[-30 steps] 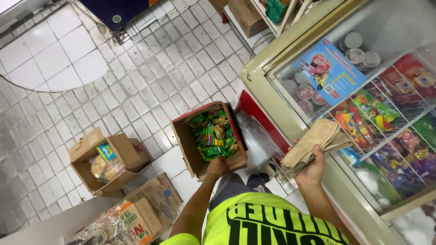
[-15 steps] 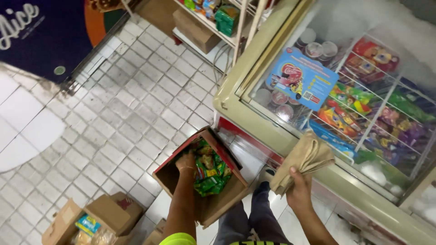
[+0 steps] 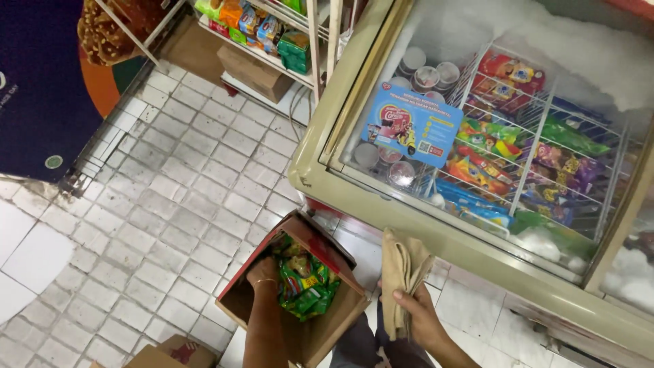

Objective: Wiping instant noodle packets and stocking them onto a retail shelf.

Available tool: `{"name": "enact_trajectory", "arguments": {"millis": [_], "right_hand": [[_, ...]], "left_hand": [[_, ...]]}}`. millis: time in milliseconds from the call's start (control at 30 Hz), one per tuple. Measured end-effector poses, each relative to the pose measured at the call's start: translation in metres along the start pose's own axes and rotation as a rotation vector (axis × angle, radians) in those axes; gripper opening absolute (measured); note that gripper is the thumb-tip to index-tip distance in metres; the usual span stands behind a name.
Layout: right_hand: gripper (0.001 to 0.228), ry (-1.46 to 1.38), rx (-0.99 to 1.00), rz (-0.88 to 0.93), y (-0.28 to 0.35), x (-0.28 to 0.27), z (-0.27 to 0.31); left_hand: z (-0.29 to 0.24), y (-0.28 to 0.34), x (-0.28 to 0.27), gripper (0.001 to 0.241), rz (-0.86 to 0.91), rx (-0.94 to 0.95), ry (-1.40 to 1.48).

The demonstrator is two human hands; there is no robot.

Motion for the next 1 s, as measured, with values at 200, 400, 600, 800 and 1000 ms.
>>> {"name": "enact_trajectory", "arguments": {"millis": [200,400,600,800,1000], "right_hand": [[0.059,-0.008,0.044,0.083,0.012,0.017,0.003],[0.065,-0.028,0.006,0.231,0.014,-0.01,-0.008],[0.06,0.146,0.144,0.285,0.022,-0.018,0.018],[0.056,0.144,0.158,0.285,0.022,-0.029,0.079],[0.057,-0.056,0.126,0.169,-0.025,-0.133,0.112]], "left_hand": [[-0.008,0.029,-0.026,0.031,-0.049,-0.14,0.009],[0.014,0.108,0.0,0.016,-0.404,0.018,0.674],[0.007,0.225,-0.036,0.011,0.0,0.169,2.071],[-0.121,0.326,-0.14,0.006,0.205,0.518,2.315],[-0.238,0.377,-0.205,0.045,0.306,0.884,2.192]]}}
Point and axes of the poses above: each hand's wrist, its own y-axis away from the middle knuckle, its own x-axis out of the palm, z = x × y, the point moved 4 cm from there along -y, towards the middle knuckle, and after that the axes turned 1 degree about y, right-handed, at the moved point
